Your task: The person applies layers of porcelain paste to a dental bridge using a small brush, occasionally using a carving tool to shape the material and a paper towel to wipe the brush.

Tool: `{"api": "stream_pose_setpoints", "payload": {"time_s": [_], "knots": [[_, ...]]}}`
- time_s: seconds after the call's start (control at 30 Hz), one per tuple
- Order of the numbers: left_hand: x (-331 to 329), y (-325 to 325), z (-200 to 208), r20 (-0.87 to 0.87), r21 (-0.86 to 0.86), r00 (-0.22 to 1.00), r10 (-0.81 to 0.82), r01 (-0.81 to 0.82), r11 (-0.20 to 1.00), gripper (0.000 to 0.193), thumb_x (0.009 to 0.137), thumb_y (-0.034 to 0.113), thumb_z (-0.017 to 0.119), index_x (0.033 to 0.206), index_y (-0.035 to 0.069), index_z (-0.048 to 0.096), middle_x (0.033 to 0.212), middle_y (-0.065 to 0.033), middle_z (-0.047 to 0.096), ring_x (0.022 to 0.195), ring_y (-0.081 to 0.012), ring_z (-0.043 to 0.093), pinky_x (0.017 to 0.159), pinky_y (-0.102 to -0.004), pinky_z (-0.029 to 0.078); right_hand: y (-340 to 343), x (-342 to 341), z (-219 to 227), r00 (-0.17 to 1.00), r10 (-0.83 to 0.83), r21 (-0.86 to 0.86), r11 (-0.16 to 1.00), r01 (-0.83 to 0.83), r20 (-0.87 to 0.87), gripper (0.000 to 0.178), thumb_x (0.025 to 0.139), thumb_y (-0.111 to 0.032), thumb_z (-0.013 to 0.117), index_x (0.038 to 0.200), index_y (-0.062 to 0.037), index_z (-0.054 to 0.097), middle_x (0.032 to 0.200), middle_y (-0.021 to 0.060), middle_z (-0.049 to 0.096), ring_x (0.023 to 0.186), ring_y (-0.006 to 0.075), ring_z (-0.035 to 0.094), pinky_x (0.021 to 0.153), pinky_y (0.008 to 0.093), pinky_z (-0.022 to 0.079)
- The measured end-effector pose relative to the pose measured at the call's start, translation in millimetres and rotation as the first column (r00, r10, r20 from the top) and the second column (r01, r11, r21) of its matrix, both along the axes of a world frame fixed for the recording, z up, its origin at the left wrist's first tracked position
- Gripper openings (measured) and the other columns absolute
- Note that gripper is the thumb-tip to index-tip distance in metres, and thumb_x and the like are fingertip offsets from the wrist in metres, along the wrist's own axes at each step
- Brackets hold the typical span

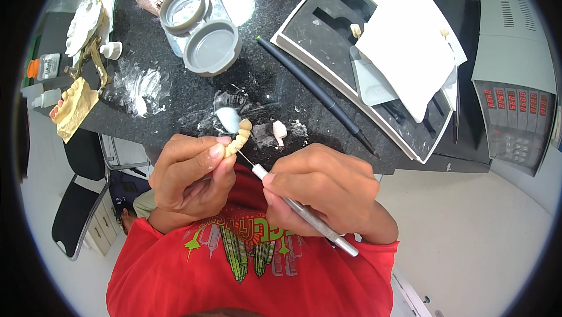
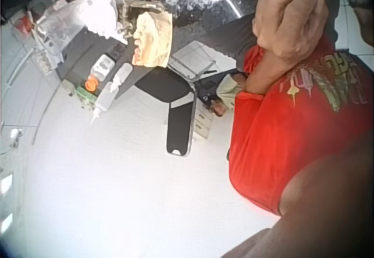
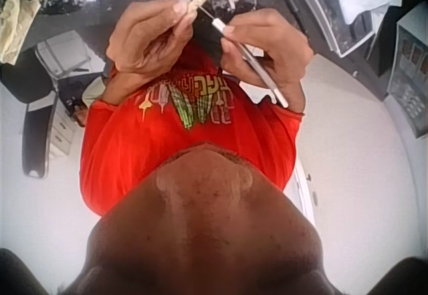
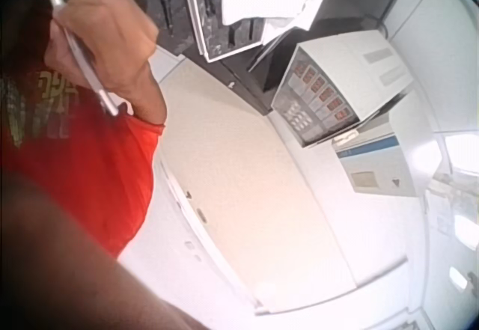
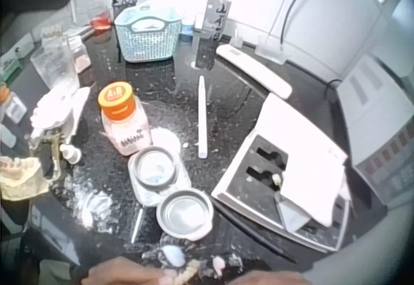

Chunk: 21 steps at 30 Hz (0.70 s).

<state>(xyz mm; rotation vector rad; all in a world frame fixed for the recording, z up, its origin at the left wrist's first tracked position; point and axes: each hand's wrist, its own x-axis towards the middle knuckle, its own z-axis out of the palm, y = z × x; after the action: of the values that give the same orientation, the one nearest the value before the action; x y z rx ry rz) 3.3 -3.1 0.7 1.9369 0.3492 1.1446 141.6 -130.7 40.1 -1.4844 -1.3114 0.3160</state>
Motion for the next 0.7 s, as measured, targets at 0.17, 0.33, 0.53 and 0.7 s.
{"api": "stream_pose_setpoints", "payload": {"time_s": [0.17, 0.33, 0.53, 0.7], "knots": [[-1.4, 0.7, -0.3, -0.007, -0.001, 1.000, -0.011, 0.011, 1.000, 0.035, 0.063, -0.004, 0.084, 0.094, 0.003, 0.070, 0.082, -0.0112, 0.070, 0.062, -0.0175, 0.066, 0.050, -0.0233, 0.048, 0.4, 0.6, 0.6, 1.000, 0.008, 0.013, 1.000, -0.008, -0.022, 0.029, 0.064, 0.007, 0.075, 0.089, -0.0028, 0.066, 0.075, 0.0092, 0.066, 0.056, 0.0170, 0.064, 0.048, 0.0245, 0.050], [-1.9, 0.6, -0.6, -0.005, -0.006, 1.000, -0.017, 0.017, 1.000, 0.034, 0.063, -0.004, 0.084, 0.094, 0.003, 0.071, 0.083, -0.0112, 0.070, 0.062, -0.0176, 0.066, 0.050, -0.0233, 0.048, -0.6, -0.4, -1.2, 1.000, -0.013, 0.015, 1.000, 0.013, -0.016, 0.028, 0.064, 0.006, 0.076, 0.089, -0.0028, 0.066, 0.075, 0.0092, 0.066, 0.056, 0.0172, 0.064, 0.048, 0.0246, 0.050], [-1.3, 0.7, 0.5, 0.000, -0.005, 1.000, -0.018, 0.018, 1.000, 0.034, 0.064, -0.004, 0.084, 0.094, 0.003, 0.071, 0.082, -0.0111, 0.071, 0.063, -0.0176, 0.067, 0.051, -0.0234, 0.048, -1.5, 0.2, -0.7, 1.000, -0.001, 0.013, 1.000, 0.001, -0.010, 0.028, 0.064, 0.005, 0.076, 0.089, -0.0029, 0.066, 0.076, 0.0093, 0.066, 0.056, 0.0169, 0.064, 0.048, 0.0245, 0.050], [-1.4, 0.4, -1.1, 0.001, -0.005, 1.000, -0.015, 0.015, 1.000, 0.034, 0.064, -0.004, 0.083, 0.094, 0.002, 0.071, 0.083, -0.0108, 0.070, 0.063, -0.0177, 0.067, 0.051, -0.0235, 0.049, 1.6, 0.7, 0.9, 1.000, 0.014, 0.004, 1.000, -0.014, -0.006, 0.028, 0.064, 0.005, 0.076, 0.089, -0.0030, 0.066, 0.076, 0.0090, 0.066, 0.056, 0.0166, 0.063, 0.047, 0.0244, 0.050]]}}
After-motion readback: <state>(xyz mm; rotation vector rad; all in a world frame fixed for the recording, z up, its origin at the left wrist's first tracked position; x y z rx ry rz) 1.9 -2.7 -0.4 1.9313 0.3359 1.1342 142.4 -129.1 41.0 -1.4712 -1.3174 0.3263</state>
